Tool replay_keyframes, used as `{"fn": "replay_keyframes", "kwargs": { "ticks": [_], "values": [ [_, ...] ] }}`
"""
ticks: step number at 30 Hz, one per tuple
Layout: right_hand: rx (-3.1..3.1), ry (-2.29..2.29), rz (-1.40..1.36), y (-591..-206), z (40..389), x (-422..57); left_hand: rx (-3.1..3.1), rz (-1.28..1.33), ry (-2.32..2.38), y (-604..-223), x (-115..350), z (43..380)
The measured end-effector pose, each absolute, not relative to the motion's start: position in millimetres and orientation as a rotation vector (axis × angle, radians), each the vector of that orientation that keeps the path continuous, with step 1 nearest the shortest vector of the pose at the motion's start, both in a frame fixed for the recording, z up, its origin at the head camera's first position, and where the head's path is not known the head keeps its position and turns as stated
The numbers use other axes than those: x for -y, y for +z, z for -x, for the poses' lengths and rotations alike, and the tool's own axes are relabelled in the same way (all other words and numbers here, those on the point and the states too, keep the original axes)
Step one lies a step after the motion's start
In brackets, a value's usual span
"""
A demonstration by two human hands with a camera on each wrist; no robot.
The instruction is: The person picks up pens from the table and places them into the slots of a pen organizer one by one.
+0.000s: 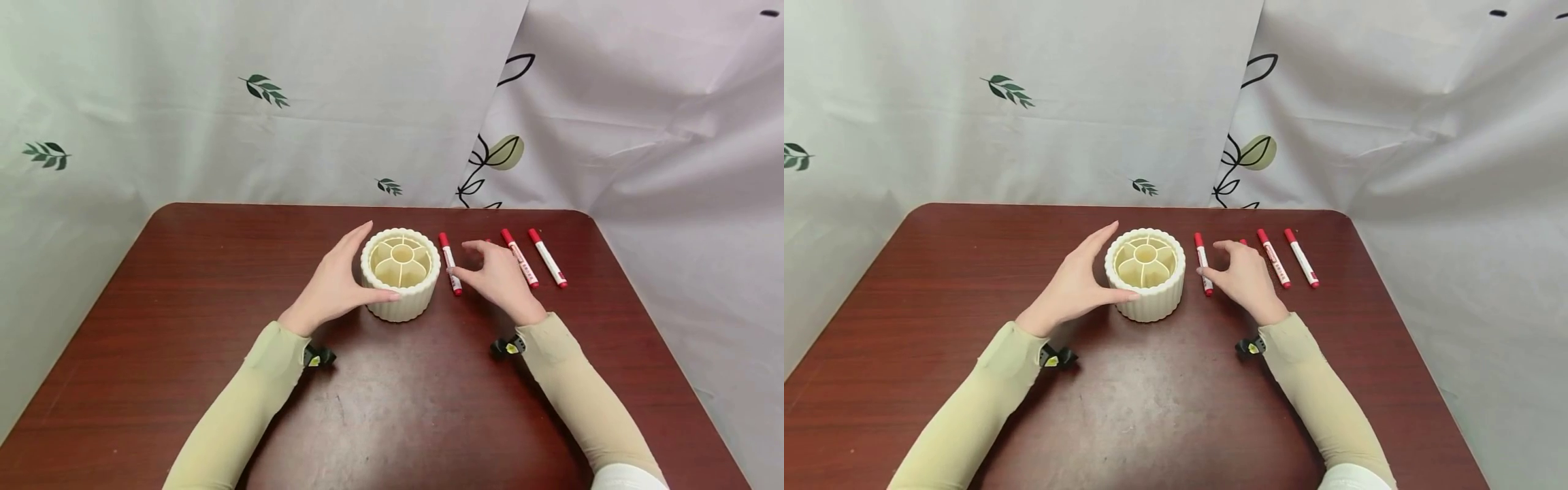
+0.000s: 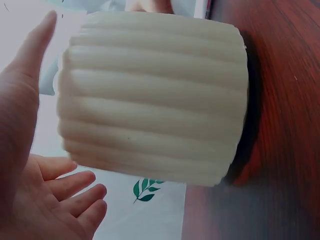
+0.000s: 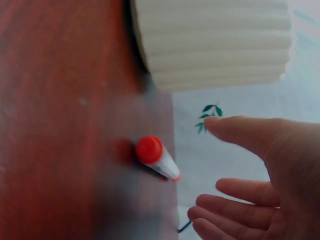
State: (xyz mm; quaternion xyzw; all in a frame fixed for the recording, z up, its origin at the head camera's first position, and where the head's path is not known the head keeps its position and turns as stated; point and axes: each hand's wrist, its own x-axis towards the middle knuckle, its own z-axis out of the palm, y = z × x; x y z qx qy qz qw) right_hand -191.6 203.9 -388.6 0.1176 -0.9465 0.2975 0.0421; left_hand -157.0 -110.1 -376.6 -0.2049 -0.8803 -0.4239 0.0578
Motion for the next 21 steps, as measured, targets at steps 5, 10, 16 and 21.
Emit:
{"fn": "replay_keyframes", "kwargs": {
  "ticks": [5,10,16,21],
  "values": [
    [2.948,0.903,-0.316,-397.5,188.7,-199.9,2.663,0.61,-1.307,-379.3,103.4,159.7],
    [2.963,0.866,-0.304,-404.8,186.5,-198.1,2.677,0.589,-1.329,-380.6,103.2,159.5],
    [2.991,0.879,-0.293,-406.8,186.9,-199.9,2.696,0.58,-1.308,-379.4,104.2,159.9],
    [2.983,0.877,-0.28,-407.7,189.9,-202.9,2.693,0.592,-1.311,-378.5,104.4,161.6]
  ]
}}
